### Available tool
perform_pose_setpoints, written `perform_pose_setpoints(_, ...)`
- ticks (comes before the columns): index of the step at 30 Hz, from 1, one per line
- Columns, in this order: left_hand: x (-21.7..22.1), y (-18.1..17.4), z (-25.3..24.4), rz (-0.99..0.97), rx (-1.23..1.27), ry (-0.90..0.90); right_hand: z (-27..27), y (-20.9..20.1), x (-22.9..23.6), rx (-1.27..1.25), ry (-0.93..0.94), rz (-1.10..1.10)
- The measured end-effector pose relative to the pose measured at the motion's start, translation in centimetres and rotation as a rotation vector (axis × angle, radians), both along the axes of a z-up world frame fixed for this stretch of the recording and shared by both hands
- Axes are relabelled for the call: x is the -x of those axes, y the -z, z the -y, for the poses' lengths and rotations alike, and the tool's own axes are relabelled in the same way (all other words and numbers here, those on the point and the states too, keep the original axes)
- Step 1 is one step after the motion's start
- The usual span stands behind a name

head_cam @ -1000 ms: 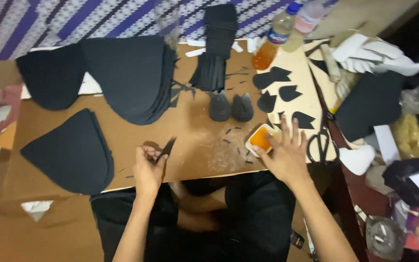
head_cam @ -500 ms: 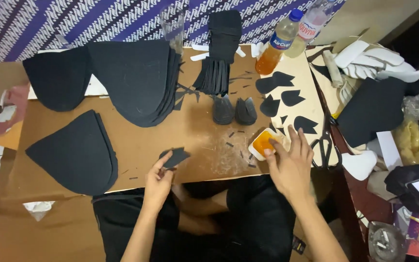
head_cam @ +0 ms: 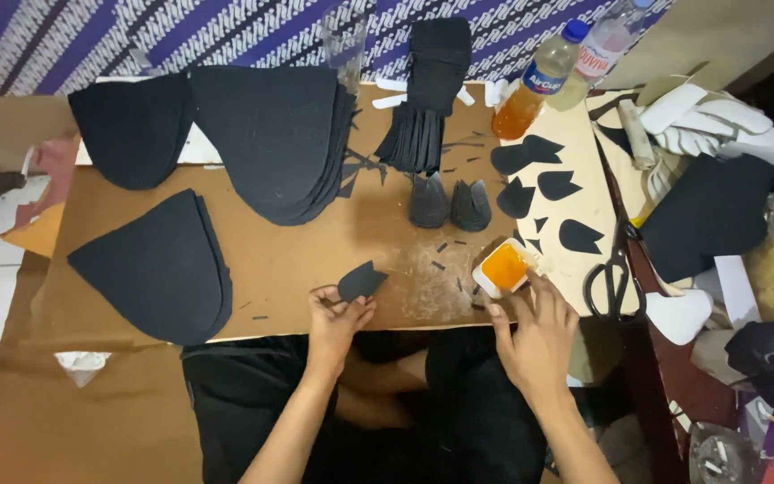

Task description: Arranging small black cut-out pieces of material on a cardboard workspace, likely preparing them for assembly in a leather goods workshop.

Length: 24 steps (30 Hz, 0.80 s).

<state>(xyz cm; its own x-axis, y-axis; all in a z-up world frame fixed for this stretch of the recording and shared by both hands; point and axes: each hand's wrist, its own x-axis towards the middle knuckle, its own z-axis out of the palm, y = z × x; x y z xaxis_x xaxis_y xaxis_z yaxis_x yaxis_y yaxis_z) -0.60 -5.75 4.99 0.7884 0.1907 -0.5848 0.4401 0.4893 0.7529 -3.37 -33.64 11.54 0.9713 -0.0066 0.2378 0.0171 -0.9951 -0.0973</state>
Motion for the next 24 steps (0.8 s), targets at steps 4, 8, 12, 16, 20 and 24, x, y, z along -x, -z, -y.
perform_pose_setpoints(4, 0.4, -1.1, 0.3, -0.048, -0.04, 0.069, -0.6, -0.2, 0.2, 0.01, 0.011, -0.053)
perform_pose_setpoints(8, 0.7, -5.2, 0.2, -0.09, -0.221, 0.282, -0.6, -0.4, 0.3, 0.025, 0.025, -0.048)
perform_pose_setpoints(12, 0.4, 0.1, -0.9, 0.055, -0.893, 0.466, -0.5, -0.1, 0.5, 0.022, 0.045, -0.027)
perform_pose_setpoints(16, 0.3, -3.0, 0.3, 0.027, -1.416, 0.414, -0.6, -0.3, 0.8, 0.0, 0.04, -0.008)
perform_pose_setpoints(20, -1.8, 0.0, 0.1, 0.285, -1.353, 0.541, -0.8, -0.6, 0.5, -0.012, 0.058, -0.073)
perform_pose_setpoints(24, -3.2, 1.7, -0.3, 0.194, -1.199, 0.565, -0.7, -0.6, 0.9, -0.022, 0.014, 0.006)
